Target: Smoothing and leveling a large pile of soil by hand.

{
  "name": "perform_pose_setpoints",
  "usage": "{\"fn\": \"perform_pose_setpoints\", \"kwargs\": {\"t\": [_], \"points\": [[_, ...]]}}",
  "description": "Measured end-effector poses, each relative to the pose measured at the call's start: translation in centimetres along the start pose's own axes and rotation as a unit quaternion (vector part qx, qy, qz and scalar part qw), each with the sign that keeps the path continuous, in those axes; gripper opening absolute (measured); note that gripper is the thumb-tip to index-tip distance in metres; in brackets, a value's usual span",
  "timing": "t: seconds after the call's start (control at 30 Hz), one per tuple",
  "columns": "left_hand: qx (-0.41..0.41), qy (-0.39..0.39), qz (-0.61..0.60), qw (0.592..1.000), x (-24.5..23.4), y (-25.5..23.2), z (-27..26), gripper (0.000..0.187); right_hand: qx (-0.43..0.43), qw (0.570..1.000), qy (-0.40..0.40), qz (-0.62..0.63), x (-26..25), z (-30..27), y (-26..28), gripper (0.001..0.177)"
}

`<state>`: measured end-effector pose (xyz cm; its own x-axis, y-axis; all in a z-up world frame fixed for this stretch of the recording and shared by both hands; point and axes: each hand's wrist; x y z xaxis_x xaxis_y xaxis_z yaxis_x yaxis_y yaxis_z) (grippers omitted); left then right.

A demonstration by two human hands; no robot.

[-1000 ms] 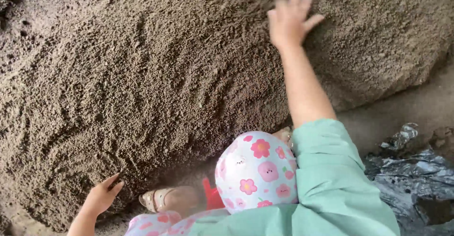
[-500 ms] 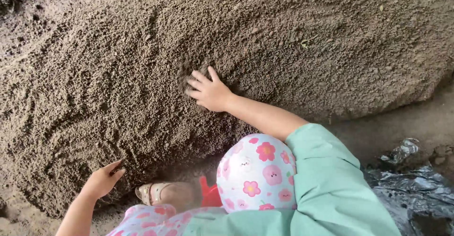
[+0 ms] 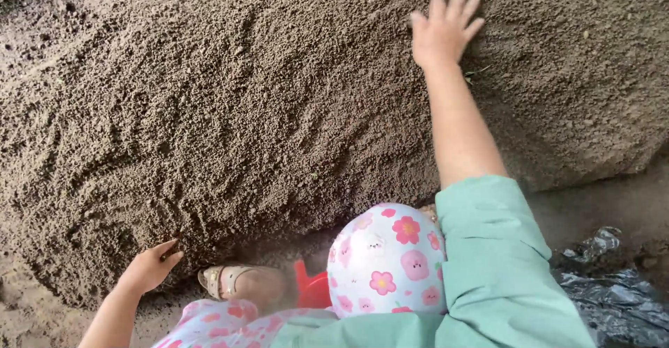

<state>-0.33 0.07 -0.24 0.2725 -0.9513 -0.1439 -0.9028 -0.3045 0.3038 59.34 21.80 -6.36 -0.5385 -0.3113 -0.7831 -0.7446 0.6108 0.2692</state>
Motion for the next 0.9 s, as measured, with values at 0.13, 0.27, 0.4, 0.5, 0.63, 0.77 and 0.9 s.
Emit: {"fn": "perform_pose_setpoints", "kwargs": {"t": [0.13,0.27,0.4,0.5,0.63,0.77,0.9], "points": [[0.004,0.0,0.018,1.0,-0.6,-1.3,-1.1,0.059,-0.214,0.968,-0.07,-0.109,5.0,-1.5,5.4,0.037],[0.024,-0.006,0.008,1.0,-1.1,-2.7,-1.8,0.06,-0.403,0.886,-0.168,-0.155,11.2,-2.9,7.3,0.014],[0.033,-0.008,0.033,0.999,-1.0,-2.4,-0.9,0.061,-0.528,0.837,-0.092,-0.108,15.7,-1.8,6.0,0.01],[0.022,0.001,0.025,0.999,-1.1,-2.5,-1.3,0.059,-0.525,0.85,-0.031,-0.023,12.8,-2.6,5.6,0.027],[0.028,-0.007,0.014,0.999,-1.1,-2.4,-1.6,0.06,-0.407,0.898,-0.154,0.072,6.0,-1.6,3.3,0.026],[0.037,-0.006,0.027,0.999,-0.5,-1.3,-0.6,0.062,-0.151,0.984,-0.09,-0.031,5.7,2.5,-3.0,0.037],[0.023,-0.005,0.029,0.999,-0.5,-1.5,-1.0,0.061,-0.182,0.974,-0.122,-0.047,7.1,3.1,-3.8,0.032]]}}
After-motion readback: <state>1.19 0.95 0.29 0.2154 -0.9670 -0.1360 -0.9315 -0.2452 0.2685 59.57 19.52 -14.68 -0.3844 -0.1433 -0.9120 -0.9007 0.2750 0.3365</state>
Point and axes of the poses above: each hand's wrist, its own z-axis towards the middle knuckle, its own x-axis out of the palm, y = z × x, and after that the axes turned 12 degrees about y, right-handed
